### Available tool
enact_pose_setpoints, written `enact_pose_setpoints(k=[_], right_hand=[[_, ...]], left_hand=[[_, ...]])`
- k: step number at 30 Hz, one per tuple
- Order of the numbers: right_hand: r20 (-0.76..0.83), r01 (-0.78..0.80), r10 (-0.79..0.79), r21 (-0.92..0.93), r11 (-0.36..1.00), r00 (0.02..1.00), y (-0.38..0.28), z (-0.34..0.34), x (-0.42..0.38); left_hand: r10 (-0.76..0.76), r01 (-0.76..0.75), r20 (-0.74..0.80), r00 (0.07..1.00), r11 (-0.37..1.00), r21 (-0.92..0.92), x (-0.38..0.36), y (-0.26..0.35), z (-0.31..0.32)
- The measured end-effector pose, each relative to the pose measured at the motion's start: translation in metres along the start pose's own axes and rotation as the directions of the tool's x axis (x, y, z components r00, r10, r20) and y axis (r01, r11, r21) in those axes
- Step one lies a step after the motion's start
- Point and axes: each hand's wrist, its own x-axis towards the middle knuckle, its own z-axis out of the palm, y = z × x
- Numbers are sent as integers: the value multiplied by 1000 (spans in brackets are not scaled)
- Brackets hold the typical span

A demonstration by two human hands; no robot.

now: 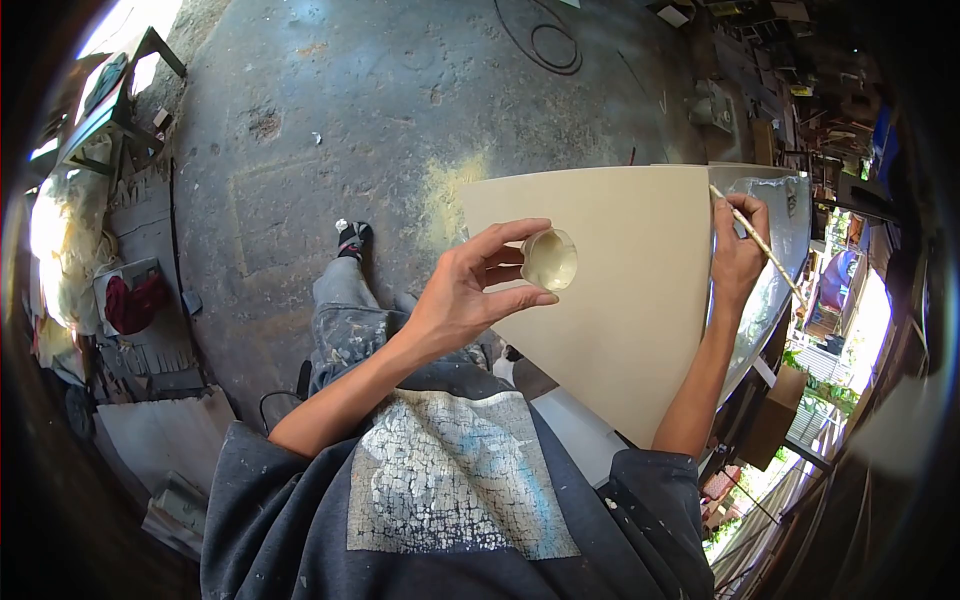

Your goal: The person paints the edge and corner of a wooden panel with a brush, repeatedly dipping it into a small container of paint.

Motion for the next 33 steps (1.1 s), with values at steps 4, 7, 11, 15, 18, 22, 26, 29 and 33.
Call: enact_pose_setpoints(k=[4, 7, 11, 15, 18, 22, 26, 29, 33], right_hand=[[2, -17, 18, -18, 1000, 1000, 3, 0, 0], [5, -1, 1, -12, 1000, 1000, 5, 0, 1], [-4, 16, -16, -9, 1000, 1000, 2, 0, 0], [9, 2, -2, -39, 999, 1000, 2, -1, 1], [-3, -3, 3, -27, 1000, 1000, 3, 0, 1], [-33, 32, -33, -30, 999, 999, 2, 2, 1], [-18, 40, -41, -36, 999, 999, 1, 1, 1], [-16, 21, -21, -34, 999, 1000, 1, 1, 1], [-36, 55, -56, -38, 998, 998, 3, 2, 1]], left_hand=[[6, -6, 5, 1000, 1000, -11, 1, 0, 1], [2, -2, 3, 1000, 1000, -12, 2, 1, 0], [-9, 9, 2, 1000, 1000, -3, 1, 0, 1], [1, -1, 5, 1000, 1000, 2, 2, -1, 2], [-3, 3, 3, 1000, 1000, 19, 1, -1, 2], [-5, 5, 1, 1000, 1000, 9, 1, -2, 2], [5, -5, -4, 1000, 1000, 11, 2, -1, 2], [13, -13, -2, 1000, 1000, 9, 3, -1, 3], [12, -13, 7, 1000, 1000, 26, 3, -2, 3]])
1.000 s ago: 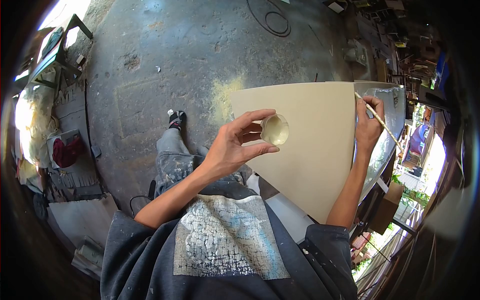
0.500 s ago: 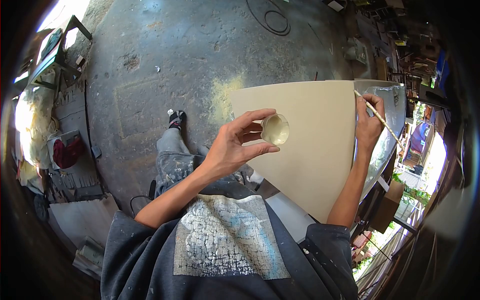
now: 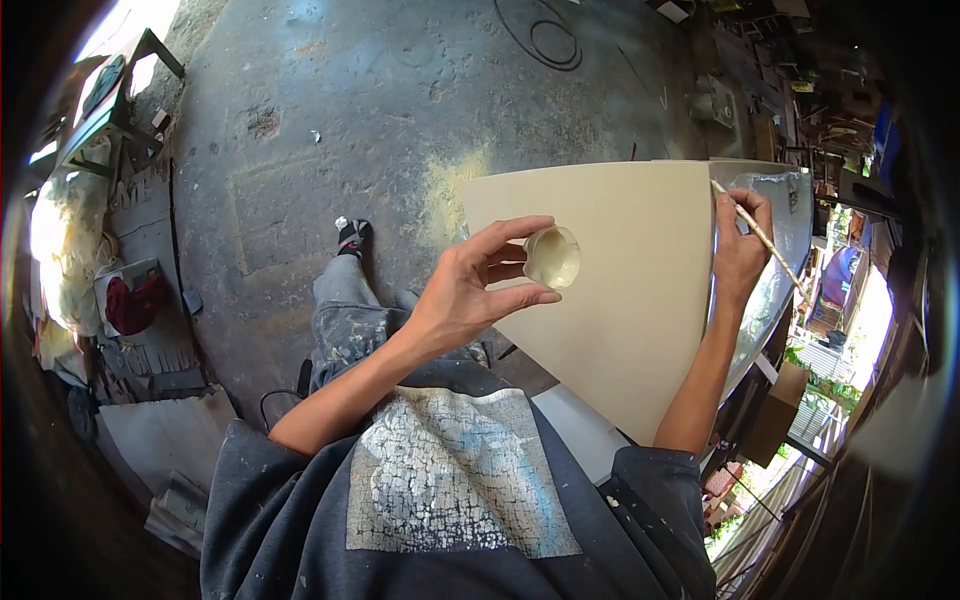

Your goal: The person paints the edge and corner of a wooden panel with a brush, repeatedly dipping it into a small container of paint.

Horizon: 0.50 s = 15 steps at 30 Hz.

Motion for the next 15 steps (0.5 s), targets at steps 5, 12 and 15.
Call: enact_pose_setpoints(k=[5, 12, 15], right_hand=[[41, -33, 33, 11, 999, 999, 3, -3, 0], [15, 2, -3, 5, 1000, 1000, 4, -2, 1], [27, -22, 23, -11, 1000, 999, 1, -3, 1]], left_hand=[[33, -33, -5, 999, 999, -20, 1, 2, 2], [4, -4, -5, 1000, 1000, 1, 2, -1, 0], [-9, 9, -1, 1000, 1000, 12, 2, 0, 0]])
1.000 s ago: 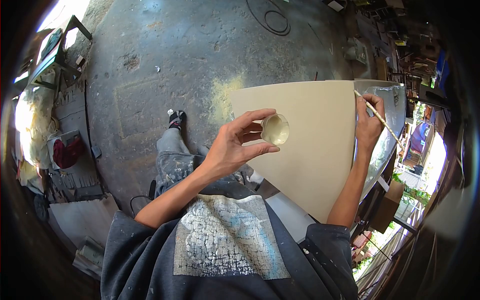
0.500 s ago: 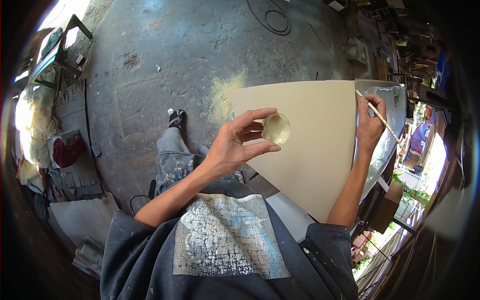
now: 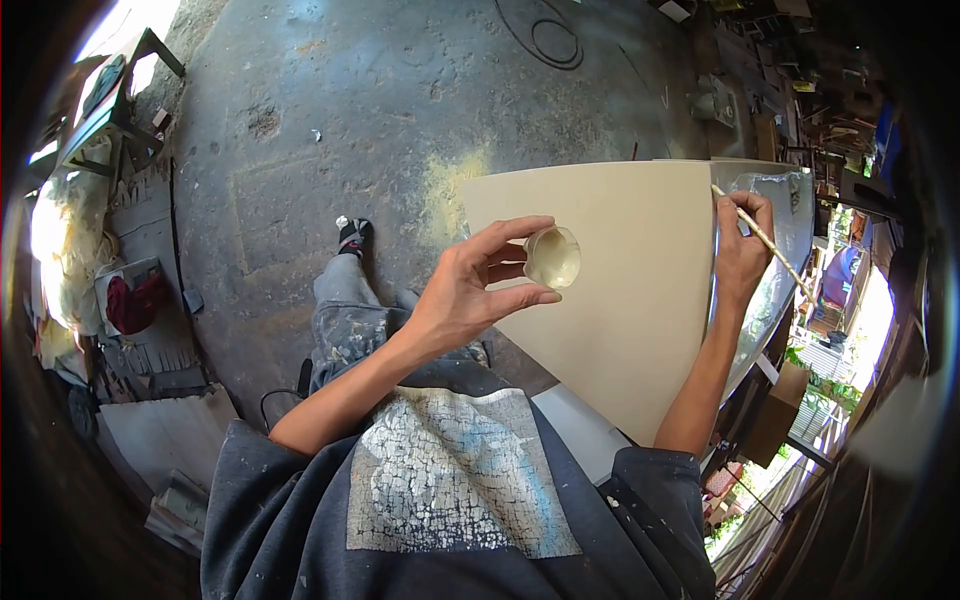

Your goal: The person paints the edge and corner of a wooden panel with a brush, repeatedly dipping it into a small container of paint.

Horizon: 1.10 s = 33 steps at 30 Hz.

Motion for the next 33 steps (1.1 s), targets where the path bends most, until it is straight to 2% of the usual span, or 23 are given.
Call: enact_pose_setpoints(k=[6, 9, 10, 12, 15, 21, 30, 33], right_hand=[[-18, -46, 46, 18, 999, 999, -6, 0, -1], [-9, -7, 9, 228, 974, 1000, -20, -5, -7], [43, -15, 0, 338, 941, 999, -30, -7, -13], [257, -121, 10, 420, 899, 966, -63, -15, -32], [432, 89, -297, 440, 894, 851, -83, -8, -51], [453, 144, -302, 351, 925, 839, -100, 9, -69], [448, 191, -352, 365, 911, 822, -98, 10, -71], [465, 18, -237, 427, 904, 853, -92, 2, -69]], left_hand=[[26, -26, 4, 1000, 1000, -10, 0, -2, 2], [43, -44, 8, 999, 999, 3, 2, 0, 1], [55, -55, 7, 998, 998, 2, 2, 0, 1], [72, -72, 9, 997, 997, 1, 2, -1, 3], [75, -75, 23, 997, 997, -4, 3, 1, 5], [55, -55, 39, 998, 998, -9, 3, 4, 8], [100, -101, 29, 995, 995, 20, 1, 1, 11], [80, -80, 22, 997, 997, 2, 2, 4, 11]])
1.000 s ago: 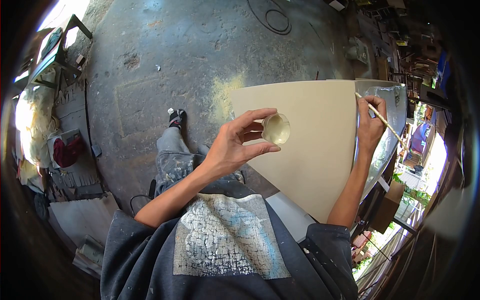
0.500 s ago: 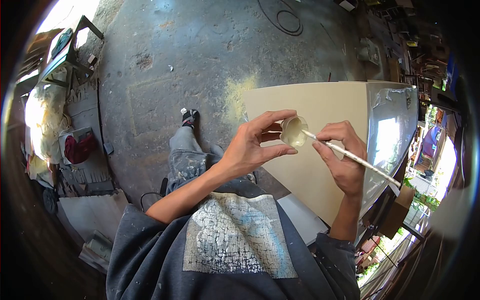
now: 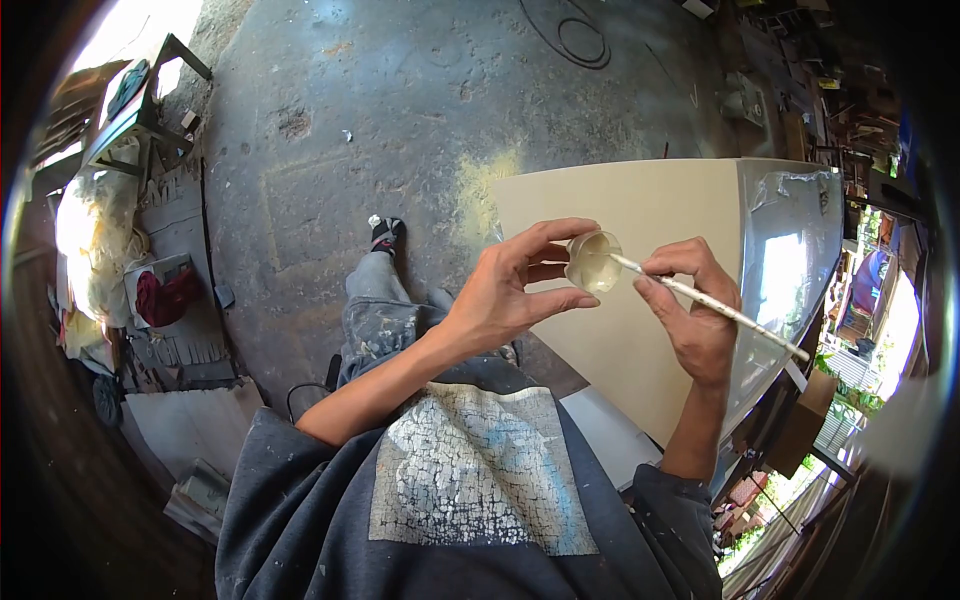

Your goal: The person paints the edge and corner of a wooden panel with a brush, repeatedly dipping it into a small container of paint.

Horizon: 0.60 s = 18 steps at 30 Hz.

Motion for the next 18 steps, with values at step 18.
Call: enact_pose_setpoints(k=[18], right_hand=[[92, -38, 27, 121, 992, 995, 22, -15, -18]], left_hand=[[-31, 31, 10, 999, 999, -26, 1, 0, -1]])
